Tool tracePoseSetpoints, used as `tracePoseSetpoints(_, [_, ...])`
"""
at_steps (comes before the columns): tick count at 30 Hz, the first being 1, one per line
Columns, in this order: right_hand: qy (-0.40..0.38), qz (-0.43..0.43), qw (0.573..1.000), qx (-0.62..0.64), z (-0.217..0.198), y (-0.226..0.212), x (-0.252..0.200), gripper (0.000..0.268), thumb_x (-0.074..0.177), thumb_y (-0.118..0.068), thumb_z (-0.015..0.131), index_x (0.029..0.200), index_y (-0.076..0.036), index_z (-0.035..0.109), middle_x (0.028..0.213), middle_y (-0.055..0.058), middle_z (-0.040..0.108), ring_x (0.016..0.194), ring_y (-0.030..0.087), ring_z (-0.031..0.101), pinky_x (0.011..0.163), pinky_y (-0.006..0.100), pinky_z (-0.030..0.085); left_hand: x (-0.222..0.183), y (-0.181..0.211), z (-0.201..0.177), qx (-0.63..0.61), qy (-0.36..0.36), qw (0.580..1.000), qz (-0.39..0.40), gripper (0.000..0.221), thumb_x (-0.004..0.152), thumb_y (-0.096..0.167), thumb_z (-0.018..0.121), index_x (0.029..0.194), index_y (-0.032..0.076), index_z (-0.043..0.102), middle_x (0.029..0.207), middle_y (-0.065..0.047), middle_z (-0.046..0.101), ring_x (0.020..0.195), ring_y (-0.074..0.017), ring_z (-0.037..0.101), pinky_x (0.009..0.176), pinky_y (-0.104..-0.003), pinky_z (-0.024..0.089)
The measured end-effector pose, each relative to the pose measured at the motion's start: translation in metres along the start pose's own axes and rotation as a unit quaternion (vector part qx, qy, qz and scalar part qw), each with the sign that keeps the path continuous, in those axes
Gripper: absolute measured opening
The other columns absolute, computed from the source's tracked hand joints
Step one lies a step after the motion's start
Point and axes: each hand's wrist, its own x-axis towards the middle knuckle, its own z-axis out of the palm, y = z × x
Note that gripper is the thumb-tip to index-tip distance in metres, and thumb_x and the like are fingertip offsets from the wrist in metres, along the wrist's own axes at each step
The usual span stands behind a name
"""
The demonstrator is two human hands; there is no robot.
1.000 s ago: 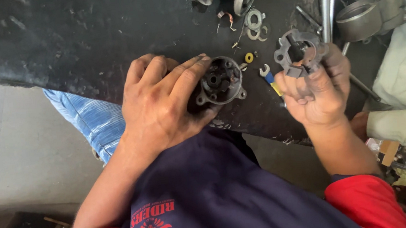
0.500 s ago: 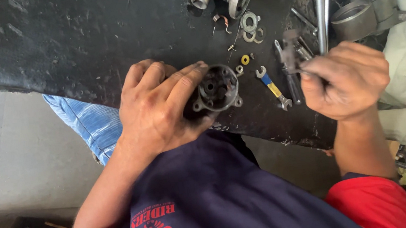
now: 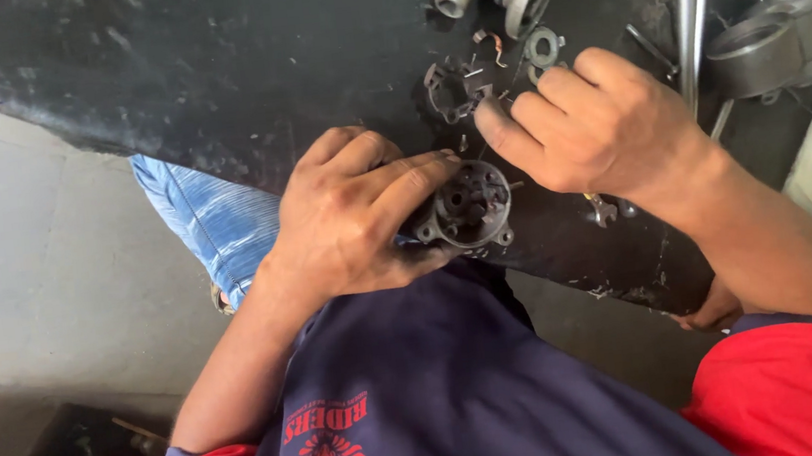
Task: Disassembling and inspecting the components of a motorcycle starter motor on a workbench.
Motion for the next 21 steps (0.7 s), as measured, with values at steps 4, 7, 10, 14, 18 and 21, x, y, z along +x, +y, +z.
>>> tracePoseSetpoints(4, [-0.002, -0.011, 1.0, 0.002, 0.004, -0.003, 0.005, 0.011, 0.094, -0.013, 0.069, 0.102, -0.014, 0.077, 0.068, -0.004, 0.047, 0.064, 0.013, 0.052, 0.059, 0.027, 0.038, -0.001, 0.0, 0.001, -0.007, 0.0, 1.0, -0.007, 0.061, 0.07, 0.038, 0.09, 0.121, 0.009, 0.07, 0.111, 0.0, 0.075, 0.091, -0.0225, 0.063, 0.09, -0.039, 0.05])
tracePoseSetpoints(7, [-0.004, -0.016, 1.0, 0.001, 0.002, -0.001, 0.01, 0.013, 0.094, -0.014, 0.068, 0.103, -0.013, 0.078, 0.068, -0.004, 0.048, 0.065, 0.013, 0.052, 0.059, 0.027, 0.038, 0.001, -0.002, -0.001, -0.016, -0.013, 1.0, -0.015, 0.068, 0.067, 0.037, 0.09, 0.124, 0.008, 0.069, 0.097, -0.001, 0.072, 0.091, -0.0247, 0.064, 0.09, -0.041, 0.051])
tracePoseSetpoints(10, [0.02, -0.007, 1.0, 0.008, -0.006, 0.002, 0.016, 0.013, 0.084, -0.014, 0.07, 0.095, -0.014, 0.079, 0.061, -0.005, 0.047, 0.058, 0.011, 0.052, 0.054, 0.025, 0.038, 0.0, -0.002, 0.0, -0.022, -0.007, 0.999, -0.031, 0.067, 0.07, 0.037, 0.092, 0.126, 0.009, 0.069, 0.089, -0.005, 0.067, 0.089, -0.0258, 0.064, 0.089, -0.041, 0.052])
tracePoseSetpoints(14, [0.037, 0.031, 0.991, 0.122, -0.011, -0.001, 0.001, 0.021, 0.082, -0.006, 0.081, 0.102, -0.011, 0.084, 0.062, -0.004, 0.052, 0.057, 0.014, 0.052, 0.052, 0.029, 0.038, -0.001, -0.004, 0.001, -0.024, -0.004, 0.999, -0.033, 0.064, 0.072, 0.037, 0.091, 0.125, 0.009, 0.069, 0.09, -0.005, 0.067, 0.09, -0.0269, 0.065, 0.089, -0.041, 0.052])
tracePoseSetpoints(18, [0.101, 0.104, 0.929, 0.341, -0.025, -0.018, 0.001, 0.024, 0.072, -0.011, 0.086, 0.093, -0.006, 0.078, 0.076, 0.004, 0.066, 0.066, 0.02, 0.061, 0.057, 0.031, 0.047, -0.002, -0.003, 0.003, -0.021, 0.004, 0.999, -0.031, 0.063, 0.073, 0.039, 0.092, 0.123, 0.008, 0.07, 0.089, -0.005, 0.067, 0.09, -0.0265, 0.066, 0.089, -0.041, 0.053])
tracePoseSetpoints(21, [0.096, 0.127, 0.911, 0.38, -0.025, -0.033, 0.004, 0.024, 0.069, -0.015, 0.089, 0.087, -0.008, 0.075, 0.081, 0.007, 0.068, 0.069, 0.025, 0.063, 0.059, 0.034, 0.05, -0.002, -0.003, 0.003, -0.016, 0.009, 0.999, -0.027, 0.061, 0.075, 0.04, 0.092, 0.122, 0.008, 0.07, 0.092, -0.005, 0.069, 0.092, -0.026, 0.066, 0.092, -0.041, 0.053])
